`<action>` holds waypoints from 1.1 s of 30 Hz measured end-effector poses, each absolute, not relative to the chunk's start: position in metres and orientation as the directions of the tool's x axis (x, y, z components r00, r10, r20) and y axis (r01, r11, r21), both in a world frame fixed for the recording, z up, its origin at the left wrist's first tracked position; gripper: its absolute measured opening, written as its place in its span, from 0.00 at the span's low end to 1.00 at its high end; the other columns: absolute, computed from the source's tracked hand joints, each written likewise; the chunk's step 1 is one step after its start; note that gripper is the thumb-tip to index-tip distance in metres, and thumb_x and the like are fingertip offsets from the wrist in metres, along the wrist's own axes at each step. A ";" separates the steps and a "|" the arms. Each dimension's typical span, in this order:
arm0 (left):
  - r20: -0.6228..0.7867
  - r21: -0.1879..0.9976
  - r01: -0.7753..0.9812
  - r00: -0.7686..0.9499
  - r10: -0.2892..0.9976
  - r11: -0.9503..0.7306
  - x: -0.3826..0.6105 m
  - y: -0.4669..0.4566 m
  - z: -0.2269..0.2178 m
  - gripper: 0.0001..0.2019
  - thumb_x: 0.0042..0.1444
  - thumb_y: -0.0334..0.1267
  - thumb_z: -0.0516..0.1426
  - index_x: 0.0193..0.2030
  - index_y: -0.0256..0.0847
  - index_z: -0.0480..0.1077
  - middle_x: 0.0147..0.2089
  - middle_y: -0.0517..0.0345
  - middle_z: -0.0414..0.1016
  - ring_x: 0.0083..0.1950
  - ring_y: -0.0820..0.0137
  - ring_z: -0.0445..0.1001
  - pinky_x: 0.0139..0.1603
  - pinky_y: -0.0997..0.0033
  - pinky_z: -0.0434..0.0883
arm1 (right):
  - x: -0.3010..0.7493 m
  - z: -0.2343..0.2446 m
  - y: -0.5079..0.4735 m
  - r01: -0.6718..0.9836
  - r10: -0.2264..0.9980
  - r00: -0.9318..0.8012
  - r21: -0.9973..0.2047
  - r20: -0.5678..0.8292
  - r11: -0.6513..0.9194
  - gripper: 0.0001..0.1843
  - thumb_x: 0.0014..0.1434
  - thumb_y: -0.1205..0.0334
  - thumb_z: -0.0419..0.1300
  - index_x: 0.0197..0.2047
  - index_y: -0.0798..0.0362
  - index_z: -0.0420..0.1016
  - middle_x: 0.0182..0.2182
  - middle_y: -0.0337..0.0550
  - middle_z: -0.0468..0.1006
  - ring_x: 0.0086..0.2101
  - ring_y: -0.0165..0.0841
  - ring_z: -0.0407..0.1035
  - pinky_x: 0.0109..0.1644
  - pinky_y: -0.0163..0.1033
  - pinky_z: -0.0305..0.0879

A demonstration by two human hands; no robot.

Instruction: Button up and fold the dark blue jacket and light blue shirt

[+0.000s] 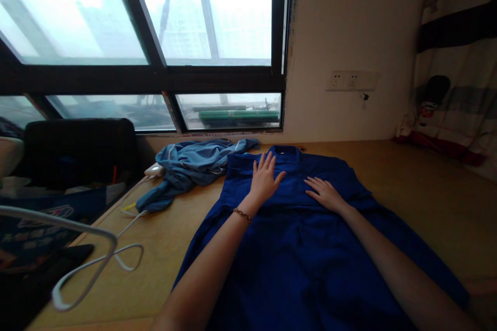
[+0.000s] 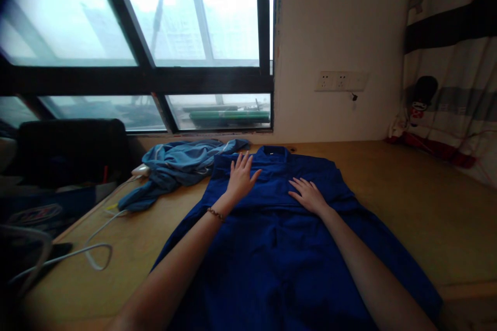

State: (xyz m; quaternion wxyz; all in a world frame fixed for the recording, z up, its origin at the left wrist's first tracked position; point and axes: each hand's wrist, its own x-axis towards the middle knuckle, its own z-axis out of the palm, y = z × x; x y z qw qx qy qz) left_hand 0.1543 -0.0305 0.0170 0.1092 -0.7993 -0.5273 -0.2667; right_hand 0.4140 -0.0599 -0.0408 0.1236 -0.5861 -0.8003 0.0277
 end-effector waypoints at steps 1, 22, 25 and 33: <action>0.517 0.087 0.862 0.389 0.762 -0.499 0.161 -0.036 0.014 0.30 0.57 0.52 0.41 0.63 0.39 0.46 0.65 0.50 0.43 0.65 0.58 0.35 0.61 0.50 0.42 | 0.414 -0.042 -0.060 0.931 0.945 -0.281 -0.192 0.169 0.311 0.29 0.57 0.42 0.39 0.60 0.41 0.52 0.59 0.39 0.54 0.58 0.40 0.47 0.57 0.53 0.45; 0.194 0.140 0.653 0.719 0.667 -0.745 0.181 -0.052 -0.028 0.27 0.57 0.54 0.37 0.61 0.49 0.49 0.65 0.57 0.46 0.64 0.62 0.45 0.60 0.50 0.44 | 0.364 -0.046 -0.080 0.911 0.918 -0.359 -0.152 0.166 0.384 0.33 0.59 0.44 0.35 0.62 0.55 0.48 0.60 0.49 0.50 0.59 0.38 0.44 0.60 0.50 0.42; 0.198 0.142 0.650 0.720 0.665 -0.747 0.181 -0.055 -0.027 0.27 0.57 0.55 0.36 0.61 0.50 0.48 0.65 0.57 0.46 0.64 0.61 0.45 0.60 0.50 0.44 | 0.368 -0.045 -0.079 0.898 0.916 -0.365 -0.197 0.164 0.393 0.35 0.58 0.42 0.36 0.62 0.55 0.47 0.60 0.48 0.49 0.59 0.37 0.43 0.60 0.50 0.41; 0.199 0.139 0.750 0.618 0.760 -0.647 0.163 -0.034 -0.028 0.29 0.53 0.60 0.38 0.60 0.55 0.50 0.64 0.62 0.49 0.64 0.61 0.45 0.60 0.48 0.40 | 0.417 -0.041 -0.062 0.914 0.935 -0.338 -0.200 0.108 0.353 0.30 0.58 0.42 0.38 0.61 0.43 0.50 0.60 0.38 0.51 0.59 0.37 0.43 0.60 0.49 0.42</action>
